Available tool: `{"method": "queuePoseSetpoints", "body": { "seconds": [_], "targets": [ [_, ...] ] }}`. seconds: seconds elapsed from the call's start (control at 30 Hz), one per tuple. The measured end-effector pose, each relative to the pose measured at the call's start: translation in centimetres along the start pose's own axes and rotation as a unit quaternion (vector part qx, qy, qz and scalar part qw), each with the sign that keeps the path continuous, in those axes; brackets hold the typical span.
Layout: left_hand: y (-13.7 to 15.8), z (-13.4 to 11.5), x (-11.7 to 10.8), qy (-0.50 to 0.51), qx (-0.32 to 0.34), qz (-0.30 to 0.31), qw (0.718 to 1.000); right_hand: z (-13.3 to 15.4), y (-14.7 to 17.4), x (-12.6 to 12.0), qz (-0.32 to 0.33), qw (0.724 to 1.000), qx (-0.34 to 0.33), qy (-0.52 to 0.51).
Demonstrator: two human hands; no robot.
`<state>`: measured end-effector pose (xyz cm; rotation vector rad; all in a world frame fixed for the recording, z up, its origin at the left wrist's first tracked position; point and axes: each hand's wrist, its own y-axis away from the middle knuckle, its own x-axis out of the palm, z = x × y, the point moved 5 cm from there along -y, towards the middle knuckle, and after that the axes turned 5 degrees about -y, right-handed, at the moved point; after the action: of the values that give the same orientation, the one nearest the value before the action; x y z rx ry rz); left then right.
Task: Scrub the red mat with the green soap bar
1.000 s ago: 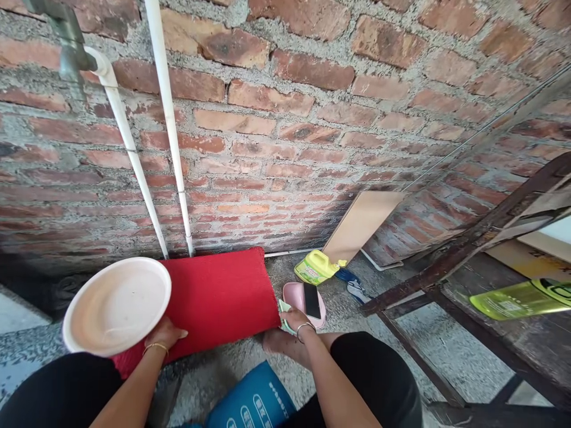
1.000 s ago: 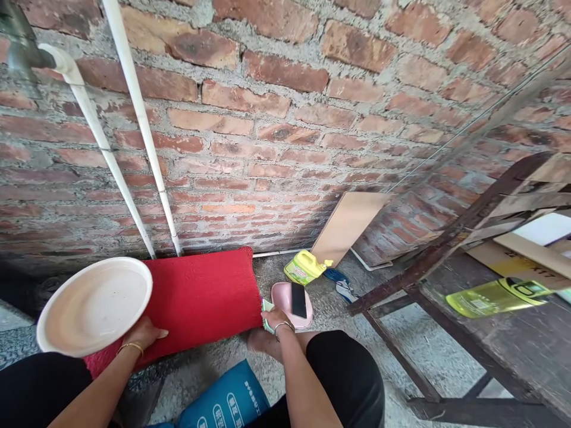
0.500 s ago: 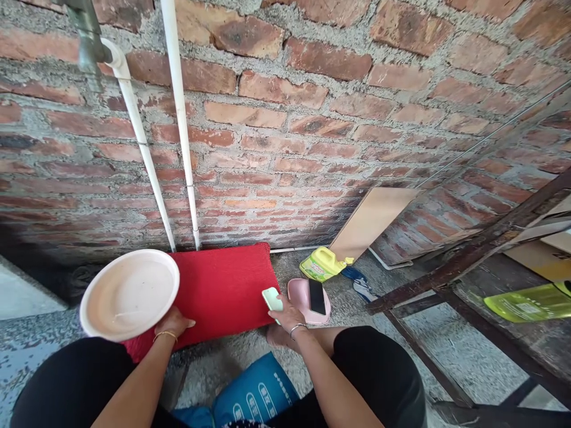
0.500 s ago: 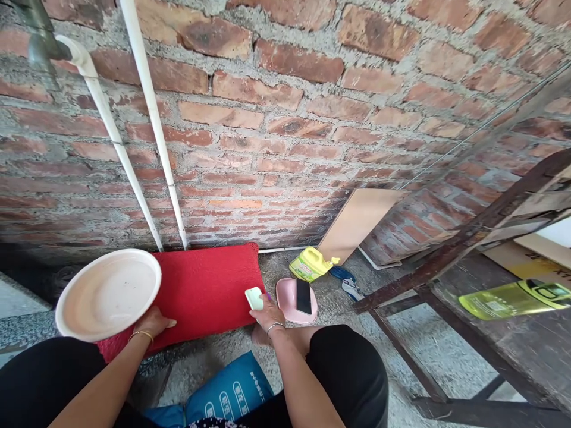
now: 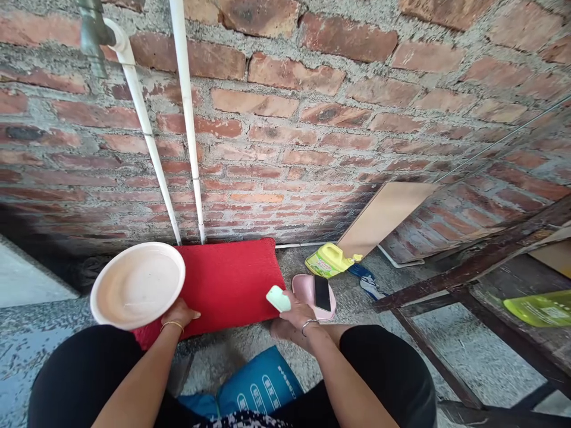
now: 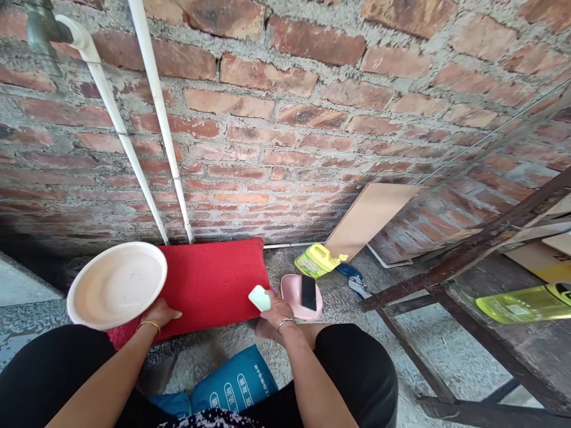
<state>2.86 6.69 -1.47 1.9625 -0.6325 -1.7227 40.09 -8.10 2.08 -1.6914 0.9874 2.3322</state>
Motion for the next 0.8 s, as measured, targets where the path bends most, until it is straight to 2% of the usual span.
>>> {"method": "queuePoseSetpoints", "body": {
  "seconds": [0.1, 0.27, 0.33, 0.43, 0.57, 0.67, 0.8],
  "targets": [
    [-0.2, 0.2, 0.3, 0.001, -0.001, -0.004, 1.000, 2.3, 0.4, 0.8, 0.042, 0.999, -0.020, 0.004],
    [-0.5, 0.3, 0.5, 0.002, -0.003, -0.003, 1.000, -0.8, 1.0, -2.2, 0.011, 0.997, 0.060, 0.049],
    [-0.4, 0.3, 0.4, 0.008, -0.015, 0.002, 1.000, -1.1, 1.2, -3.0, 0.013, 0.996, 0.067, 0.059],
    [-0.1, 0.4, 0.3, 0.016, -0.025, 0.012, 0.999, 1.7, 1.6, -1.2, 0.056, 0.997, -0.024, 0.044],
    [0.1, 0.7, 0.4, 0.017, -0.019, 0.014, 1.000, 7.9, 2.5, 4.4, 0.123, 0.969, -0.204, 0.056],
    [0.2, 0.9, 0.5, 0.005, 0.001, 0.005, 1.000, 10.1, 2.1, 7.2, 0.147, 0.953, -0.257, 0.064],
    [0.5, 1.1, 0.6, -0.019, 0.035, 0.002, 0.999, 10.3, 0.5, 7.6, 0.158, 0.939, -0.296, 0.075]
  ]
}}
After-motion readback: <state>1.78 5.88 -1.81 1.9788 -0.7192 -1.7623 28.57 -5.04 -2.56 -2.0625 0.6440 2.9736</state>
